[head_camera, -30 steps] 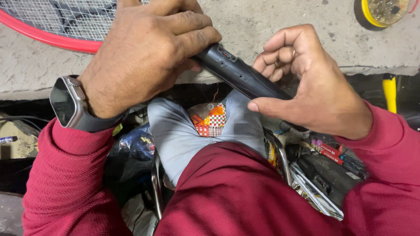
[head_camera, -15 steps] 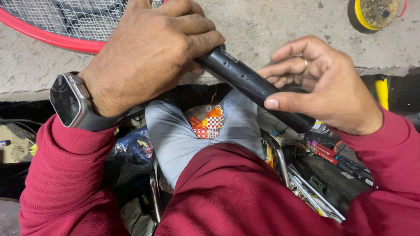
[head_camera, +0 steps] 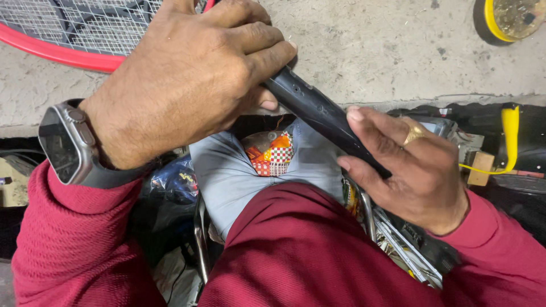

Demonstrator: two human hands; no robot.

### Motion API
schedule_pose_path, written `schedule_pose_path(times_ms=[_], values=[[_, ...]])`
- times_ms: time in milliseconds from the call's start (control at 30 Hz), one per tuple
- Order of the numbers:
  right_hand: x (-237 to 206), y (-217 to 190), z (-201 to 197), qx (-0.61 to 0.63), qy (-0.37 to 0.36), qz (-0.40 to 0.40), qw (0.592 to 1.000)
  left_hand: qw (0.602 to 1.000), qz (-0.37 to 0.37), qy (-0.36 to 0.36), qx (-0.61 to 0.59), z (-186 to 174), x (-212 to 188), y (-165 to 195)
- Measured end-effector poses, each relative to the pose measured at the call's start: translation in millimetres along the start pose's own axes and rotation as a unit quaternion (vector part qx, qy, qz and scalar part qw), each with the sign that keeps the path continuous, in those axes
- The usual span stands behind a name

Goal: The person disassembles the handle of an electric fly swatter, removes a battery, and uses a screwdriver to adjust internal components on the circuit board. They then reassemble the handle, securing the battery and casing.

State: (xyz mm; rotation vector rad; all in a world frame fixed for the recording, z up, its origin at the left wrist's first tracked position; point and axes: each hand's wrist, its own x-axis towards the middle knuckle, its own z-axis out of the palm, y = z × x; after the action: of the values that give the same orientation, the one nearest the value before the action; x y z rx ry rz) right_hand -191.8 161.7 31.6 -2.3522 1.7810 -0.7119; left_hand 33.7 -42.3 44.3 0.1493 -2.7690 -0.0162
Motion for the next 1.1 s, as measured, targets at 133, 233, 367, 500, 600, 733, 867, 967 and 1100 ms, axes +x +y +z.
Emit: schedule_pose_path(times_ms=[133,233,367,500,600,733,867,967,1100], values=[[-7,-5,5,-0.092,0.000,-0.018,0.996,1.000,-0.011,-0.004,-0.011,3,-2,-1],[-10,-5,11,-0.118,0.012,-0.026,0.993,1.000,-0.019,0.003,0.019,7,-8,0],[-15,-2,22,-0.124,0.030,-0.027,0.992,1.000,-0.029,-0.003,0.001,13,-18,4],[-19,-2,26,-0.098,0.039,-0.001,0.994,0.999,-0.030,-0.011,-0.023,14,-20,2],[-18,-3,24,-0.083,0.048,-0.002,0.995,1.000,-0.019,-0.006,-0.005,11,-15,0],[-15,-2,24,-0.053,0.065,0.026,0.996,1.000,-0.019,-0.016,0.001,9,-3,1],[-17,3,24,0.008,0.081,0.051,0.995,0.998,-0.019,-0.025,-0.048,6,6,-3],[-22,4,26,0.032,0.101,0.064,0.992,0.994,-0.041,-0.073,-0.077,3,9,-6],[-30,4,28,0.020,0.118,0.066,0.991,0.992,-0.033,-0.060,-0.104,0,15,-9]])
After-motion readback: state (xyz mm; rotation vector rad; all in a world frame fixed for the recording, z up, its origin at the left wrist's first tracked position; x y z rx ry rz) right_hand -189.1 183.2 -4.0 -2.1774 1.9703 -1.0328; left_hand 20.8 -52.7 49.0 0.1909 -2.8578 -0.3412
